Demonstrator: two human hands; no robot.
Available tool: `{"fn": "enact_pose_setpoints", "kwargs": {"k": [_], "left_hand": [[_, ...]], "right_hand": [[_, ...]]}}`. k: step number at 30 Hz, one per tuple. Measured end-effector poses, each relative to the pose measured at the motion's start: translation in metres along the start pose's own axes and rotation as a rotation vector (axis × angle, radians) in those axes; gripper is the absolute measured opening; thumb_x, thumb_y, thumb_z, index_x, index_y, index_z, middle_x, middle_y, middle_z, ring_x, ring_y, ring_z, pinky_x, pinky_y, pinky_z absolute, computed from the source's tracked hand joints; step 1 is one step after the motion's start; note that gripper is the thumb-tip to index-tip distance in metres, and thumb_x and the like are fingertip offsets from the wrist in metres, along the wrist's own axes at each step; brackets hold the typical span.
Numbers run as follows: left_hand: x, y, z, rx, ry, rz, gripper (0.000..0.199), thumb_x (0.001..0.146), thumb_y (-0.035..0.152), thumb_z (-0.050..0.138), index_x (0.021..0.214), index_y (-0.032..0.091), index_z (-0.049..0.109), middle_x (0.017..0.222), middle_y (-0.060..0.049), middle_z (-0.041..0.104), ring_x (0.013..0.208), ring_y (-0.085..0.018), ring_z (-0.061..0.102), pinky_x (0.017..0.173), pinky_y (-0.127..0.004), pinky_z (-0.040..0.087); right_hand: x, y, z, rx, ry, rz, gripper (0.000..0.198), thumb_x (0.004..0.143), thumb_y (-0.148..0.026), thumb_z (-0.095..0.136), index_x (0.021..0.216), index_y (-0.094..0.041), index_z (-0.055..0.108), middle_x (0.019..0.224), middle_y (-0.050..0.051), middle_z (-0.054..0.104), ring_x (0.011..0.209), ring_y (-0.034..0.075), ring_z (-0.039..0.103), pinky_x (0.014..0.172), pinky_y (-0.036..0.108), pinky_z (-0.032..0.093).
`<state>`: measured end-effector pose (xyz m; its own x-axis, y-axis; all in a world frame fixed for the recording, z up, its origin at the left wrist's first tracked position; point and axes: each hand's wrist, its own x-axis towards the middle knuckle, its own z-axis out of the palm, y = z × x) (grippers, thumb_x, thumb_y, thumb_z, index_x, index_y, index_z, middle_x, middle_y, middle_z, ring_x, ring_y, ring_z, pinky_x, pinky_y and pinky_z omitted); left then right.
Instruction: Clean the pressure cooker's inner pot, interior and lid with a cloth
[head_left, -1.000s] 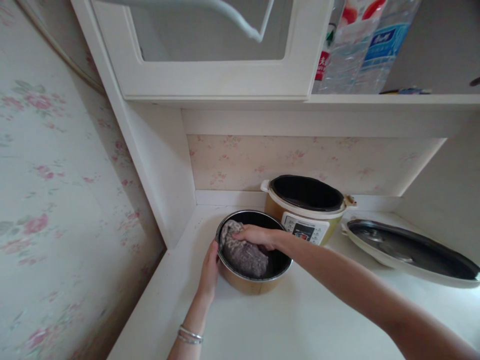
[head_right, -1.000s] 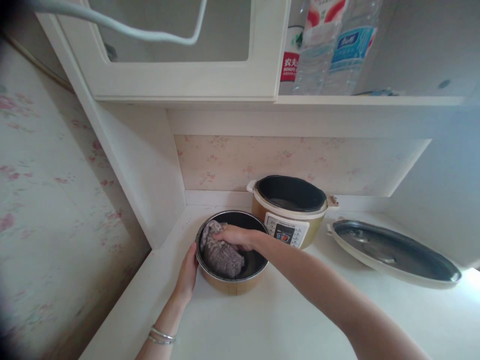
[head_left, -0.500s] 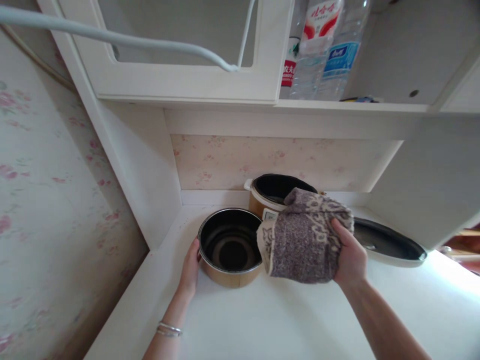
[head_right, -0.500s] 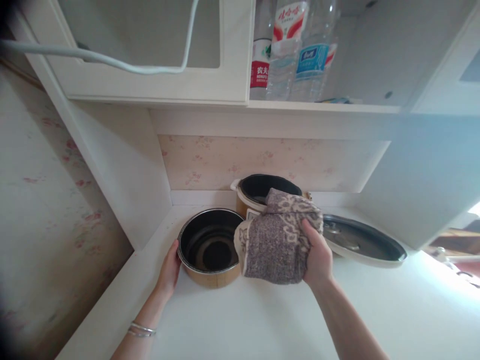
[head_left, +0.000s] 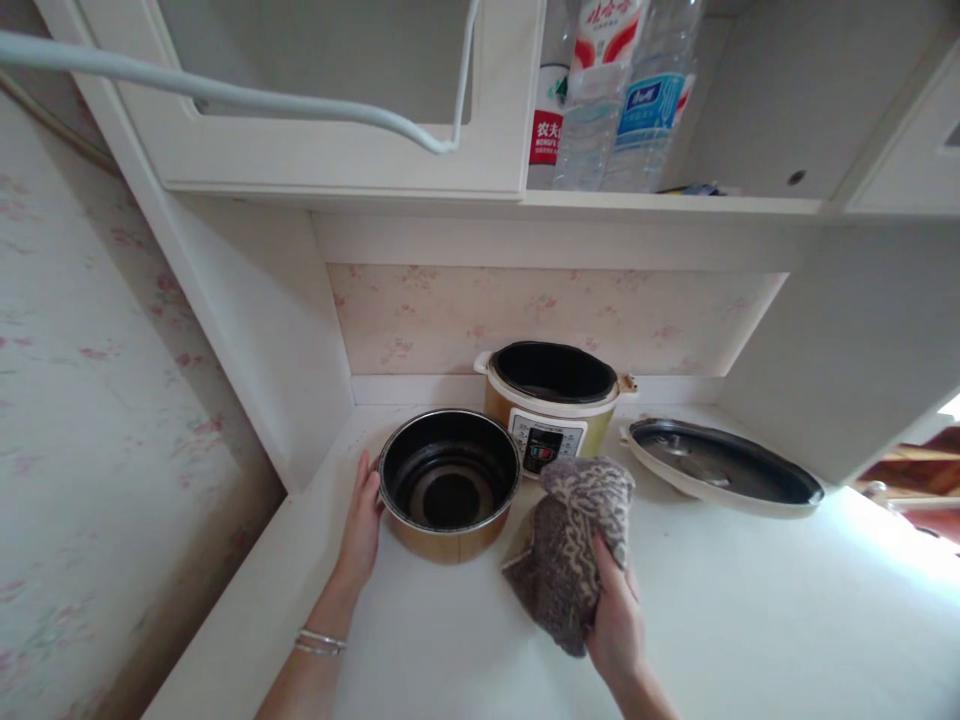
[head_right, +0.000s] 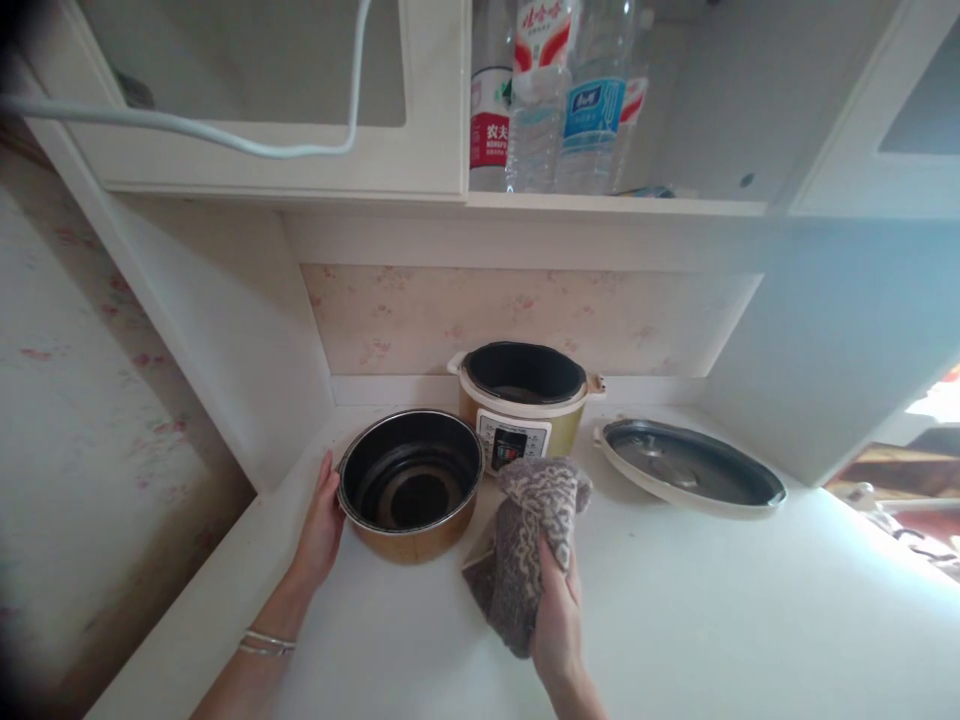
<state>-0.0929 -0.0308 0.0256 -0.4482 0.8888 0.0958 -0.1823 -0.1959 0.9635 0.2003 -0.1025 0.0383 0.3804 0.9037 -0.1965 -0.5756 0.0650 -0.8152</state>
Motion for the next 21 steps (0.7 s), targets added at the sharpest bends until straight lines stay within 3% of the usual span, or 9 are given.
{"fn": "enact_pose_setpoints", "kwargs": {"k": [2,4,6,9,13,18,21], "left_hand": [[-0.004,0.006,-0.001,0.160,0.016,0.103,0.057,0.092,0.049,0.045,0.145,0.032,0.034,0.155,0.001,0.028,0.142,-0.019,0.024,0.118,-0.042,0.017],[-0.010,0.012,-0.003,0.325,0.018,0.232,0.049,0.094,0.048,0.041,0.137,0.027,0.047,0.153,-0.001,0.032,0.143,-0.018,0.023,0.119,-0.039,0.010],[-0.017,0.018,-0.006,0.441,0.024,0.322,0.042,0.094,0.047,0.037,0.122,0.024,0.059,0.151,-0.002,0.036,0.141,-0.019,0.027,0.119,-0.039,0.012],[-0.032,0.023,-0.013,0.552,0.041,0.373,0.037,0.095,0.047,0.037,0.104,0.024,0.065,0.149,-0.001,0.038,0.140,-0.022,0.030,0.118,-0.041,0.017],[-0.054,0.027,-0.015,0.667,0.083,0.426,0.034,0.095,0.043,0.037,0.101,0.024,0.064,0.148,-0.003,0.040,0.138,-0.023,0.032,0.116,-0.042,0.021],[-0.084,0.031,0.008,0.755,0.225,0.467,0.031,0.093,0.042,0.042,0.102,0.024,0.065,0.144,-0.007,0.044,0.131,-0.027,0.043,0.111,-0.045,0.031],[-0.103,0.030,0.027,0.779,0.225,0.495,0.029,0.089,0.041,0.052,0.109,0.026,0.067,0.147,-0.006,0.042,0.131,-0.031,0.043,0.110,-0.046,0.032]], "right_hand": [[-0.007,0.023,0.007,-0.063,-0.093,0.049,0.066,0.075,-0.052,0.069,0.132,-0.022,0.054,0.127,0.004,0.061,0.125,0.025,0.050,0.107,0.038,0.039],[-0.012,0.040,0.021,-0.155,-0.209,0.085,0.061,0.077,-0.054,0.066,0.128,-0.021,0.058,0.132,0.004,0.058,0.131,0.023,0.043,0.112,0.037,0.031],[-0.013,0.051,0.037,-0.213,-0.275,0.075,0.059,0.080,-0.056,0.062,0.128,-0.021,0.058,0.135,0.004,0.055,0.136,0.022,0.036,0.115,0.037,0.025],[-0.010,0.059,0.056,-0.249,-0.296,0.009,0.059,0.082,-0.056,0.058,0.131,-0.024,0.055,0.135,0.003,0.055,0.138,0.022,0.031,0.117,0.040,0.021],[-0.005,0.065,0.062,-0.332,-0.356,-0.044,0.057,0.085,-0.056,0.055,0.134,-0.027,0.053,0.136,0.001,0.053,0.140,0.023,0.027,0.118,0.041,0.016],[-0.007,0.071,0.056,-0.371,-0.420,-0.072,0.055,0.087,-0.054,0.052,0.136,-0.029,0.050,0.142,0.001,0.048,0.140,0.023,0.029,0.118,0.040,0.015],[-0.006,0.069,0.053,-0.359,-0.427,-0.109,0.055,0.088,-0.053,0.052,0.137,-0.029,0.047,0.144,0.000,0.045,0.139,0.023,0.030,0.118,0.039,0.015]]}}
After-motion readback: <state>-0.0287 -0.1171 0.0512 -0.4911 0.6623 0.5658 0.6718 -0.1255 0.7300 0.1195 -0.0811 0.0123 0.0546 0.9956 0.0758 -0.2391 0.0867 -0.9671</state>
